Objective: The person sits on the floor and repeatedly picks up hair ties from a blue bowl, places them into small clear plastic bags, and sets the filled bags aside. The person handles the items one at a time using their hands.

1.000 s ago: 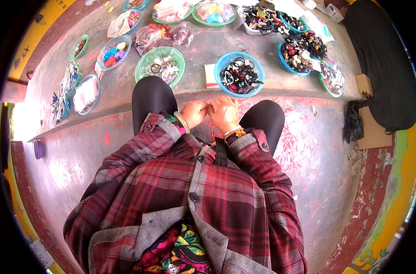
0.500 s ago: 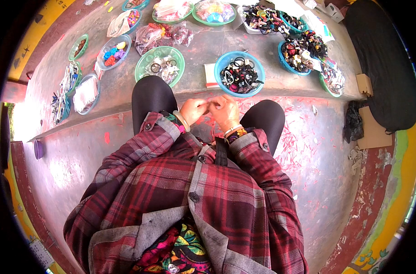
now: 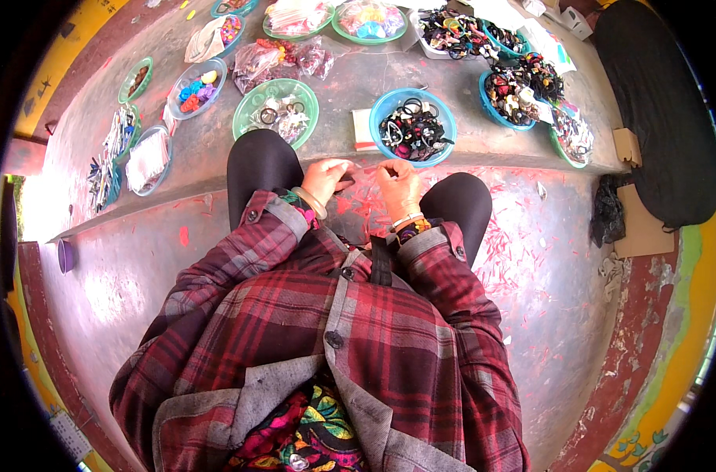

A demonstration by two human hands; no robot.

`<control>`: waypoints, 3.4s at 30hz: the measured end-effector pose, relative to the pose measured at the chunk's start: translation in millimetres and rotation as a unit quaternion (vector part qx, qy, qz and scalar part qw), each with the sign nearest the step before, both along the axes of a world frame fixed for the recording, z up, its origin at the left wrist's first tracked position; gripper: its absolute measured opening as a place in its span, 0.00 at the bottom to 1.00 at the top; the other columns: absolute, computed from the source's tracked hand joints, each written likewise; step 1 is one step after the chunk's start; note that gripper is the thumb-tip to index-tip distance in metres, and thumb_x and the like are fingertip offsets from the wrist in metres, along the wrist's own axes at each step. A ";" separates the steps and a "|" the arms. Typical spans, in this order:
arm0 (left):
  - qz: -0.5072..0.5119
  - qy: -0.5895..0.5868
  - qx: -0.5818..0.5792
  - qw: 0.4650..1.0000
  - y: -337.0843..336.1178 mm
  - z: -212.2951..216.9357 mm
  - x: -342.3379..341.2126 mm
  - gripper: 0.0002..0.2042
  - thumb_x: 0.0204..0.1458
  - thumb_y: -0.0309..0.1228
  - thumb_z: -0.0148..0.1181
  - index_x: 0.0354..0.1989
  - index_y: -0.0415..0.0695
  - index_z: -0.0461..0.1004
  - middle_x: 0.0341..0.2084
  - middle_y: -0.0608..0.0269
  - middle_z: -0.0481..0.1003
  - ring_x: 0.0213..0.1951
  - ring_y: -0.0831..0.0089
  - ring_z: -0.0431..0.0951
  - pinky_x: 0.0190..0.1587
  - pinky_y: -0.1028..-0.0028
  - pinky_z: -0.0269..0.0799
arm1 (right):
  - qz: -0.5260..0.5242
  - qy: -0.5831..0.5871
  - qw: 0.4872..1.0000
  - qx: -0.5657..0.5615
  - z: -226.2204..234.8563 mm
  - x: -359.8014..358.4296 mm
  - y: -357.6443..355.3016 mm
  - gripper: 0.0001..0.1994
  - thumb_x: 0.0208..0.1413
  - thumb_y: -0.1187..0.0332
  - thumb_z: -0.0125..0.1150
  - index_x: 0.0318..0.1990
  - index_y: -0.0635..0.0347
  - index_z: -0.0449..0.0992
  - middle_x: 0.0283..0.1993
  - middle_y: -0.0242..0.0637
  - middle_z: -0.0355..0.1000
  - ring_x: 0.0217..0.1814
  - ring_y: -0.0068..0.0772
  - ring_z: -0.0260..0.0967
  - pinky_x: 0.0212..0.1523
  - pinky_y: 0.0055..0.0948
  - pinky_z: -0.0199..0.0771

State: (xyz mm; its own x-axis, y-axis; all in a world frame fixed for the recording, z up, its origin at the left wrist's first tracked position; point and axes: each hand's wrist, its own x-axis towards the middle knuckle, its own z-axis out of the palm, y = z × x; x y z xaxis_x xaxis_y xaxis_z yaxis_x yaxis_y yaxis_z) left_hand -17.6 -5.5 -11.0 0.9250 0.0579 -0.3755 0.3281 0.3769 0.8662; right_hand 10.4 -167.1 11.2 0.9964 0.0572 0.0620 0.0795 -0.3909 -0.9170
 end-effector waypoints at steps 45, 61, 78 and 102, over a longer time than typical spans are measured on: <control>0.141 0.029 -0.026 0.989 10.1 2.6 6.0 0.11 0.54 0.28 0.48 0.40 0.32 0.68 0.34 0.55 0.71 0.37 0.71 0.72 0.39 0.73 0.73 | 0.077 -0.013 0.969 0.235 111.6 41.6 -136.7 0.03 0.45 0.79 0.55 0.27 0.59 0.73 0.48 0.40 0.67 0.47 0.30 0.65 0.46 0.26 0.62; 0.097 0.041 -0.046 0.993 9.0 -6.6 4.3 0.09 0.54 0.27 0.47 0.40 0.34 0.68 0.37 0.56 0.70 0.39 0.71 0.71 0.43 0.70 0.71 | -0.089 0.177 0.960 0.196 62.4 18.9 -276.9 0.11 0.52 0.65 0.52 0.40 0.60 0.73 0.44 0.41 0.70 0.48 0.38 0.67 0.48 0.37 0.65; -0.005 -0.003 -0.180 0.984 6.5 30.0 -8.0 0.09 0.54 0.29 0.47 0.39 0.36 0.68 0.34 0.57 0.72 0.38 0.69 0.73 0.39 0.74 0.72 | 0.140 0.223 0.930 0.258 52.2 3.1 -78.8 0.13 0.51 0.70 0.54 0.45 0.62 0.68 0.43 0.37 0.70 0.44 0.27 0.67 0.41 0.26 0.67; -0.128 0.007 -0.179 0.976 -2.1 28.2 -10.8 0.12 0.50 0.29 0.54 0.42 0.39 0.67 0.36 0.61 0.72 0.37 0.74 0.73 0.35 0.77 0.71 | 0.096 0.202 0.947 0.230 25.5 -14.6 -14.6 0.05 0.48 0.73 0.57 0.31 0.62 0.77 0.27 0.28 0.72 0.28 0.16 0.63 0.30 0.18 0.63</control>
